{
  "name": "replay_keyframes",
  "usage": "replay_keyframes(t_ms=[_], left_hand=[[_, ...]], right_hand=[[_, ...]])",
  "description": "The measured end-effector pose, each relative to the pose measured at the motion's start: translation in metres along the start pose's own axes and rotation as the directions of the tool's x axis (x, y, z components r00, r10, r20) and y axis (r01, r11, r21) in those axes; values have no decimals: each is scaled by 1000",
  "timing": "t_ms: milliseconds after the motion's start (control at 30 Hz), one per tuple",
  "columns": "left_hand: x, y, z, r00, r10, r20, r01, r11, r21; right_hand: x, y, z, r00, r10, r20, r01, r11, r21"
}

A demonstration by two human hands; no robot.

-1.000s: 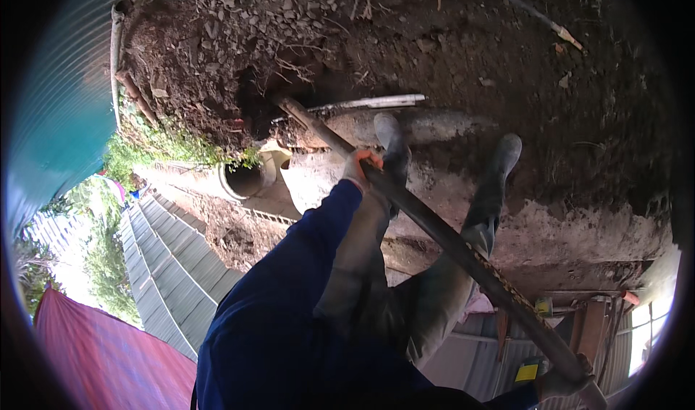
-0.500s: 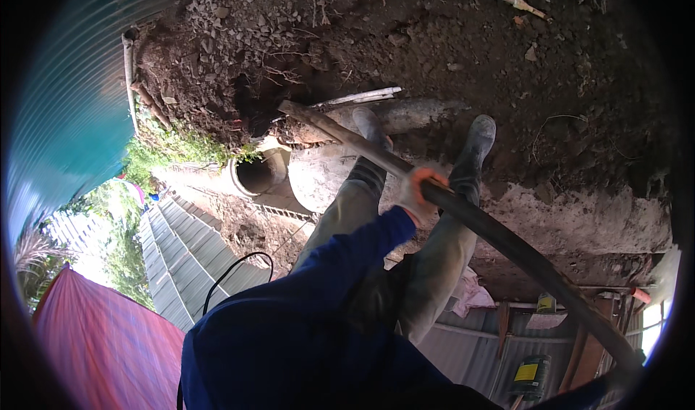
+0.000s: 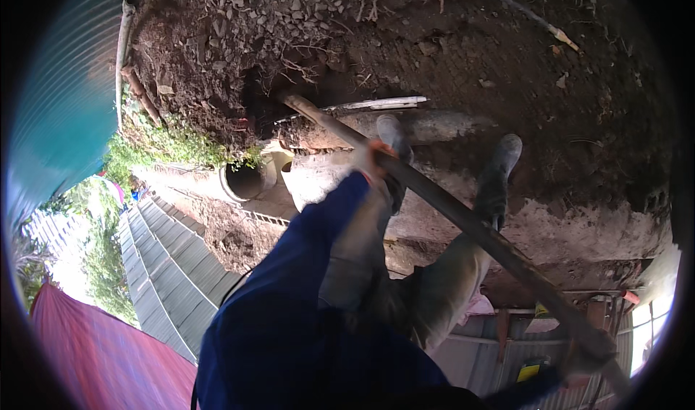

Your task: The person digs soil with a pickaxe in a narrow trench next to a concrete drainage pipe. They then retrieve a rectangular board and place it across the trench opening.

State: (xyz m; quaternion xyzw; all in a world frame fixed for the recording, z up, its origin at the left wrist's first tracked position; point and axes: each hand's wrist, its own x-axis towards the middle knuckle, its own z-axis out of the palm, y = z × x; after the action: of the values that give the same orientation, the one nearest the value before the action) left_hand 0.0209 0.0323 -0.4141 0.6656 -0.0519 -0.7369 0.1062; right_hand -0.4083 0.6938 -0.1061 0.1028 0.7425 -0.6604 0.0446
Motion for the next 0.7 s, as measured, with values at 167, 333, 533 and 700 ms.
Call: replay_keyframes(t_ms=[167, 333, 533, 700], left_hand=[[46, 51, -112, 968, 45, -248, -47, 999, -2], [21, 68, -103, 976, 167, -143, -165, 986, 20], [38, 71, -89, 984, 109, -142, -118, 991, -57], [33, -18, -39, 990, 102, -97, -99, 994, 37]], right_hand=[[-150, -73, 120, 991, -38, -130, 23, 993, -112], [-149, -98, 200, 787, -526, -323, 370, 821, -436], [-120, -88, 210, 947, -229, -226, 231, 973, -18], [-11, -53, 88, 960, -98, -263, 97, 995, -16]])
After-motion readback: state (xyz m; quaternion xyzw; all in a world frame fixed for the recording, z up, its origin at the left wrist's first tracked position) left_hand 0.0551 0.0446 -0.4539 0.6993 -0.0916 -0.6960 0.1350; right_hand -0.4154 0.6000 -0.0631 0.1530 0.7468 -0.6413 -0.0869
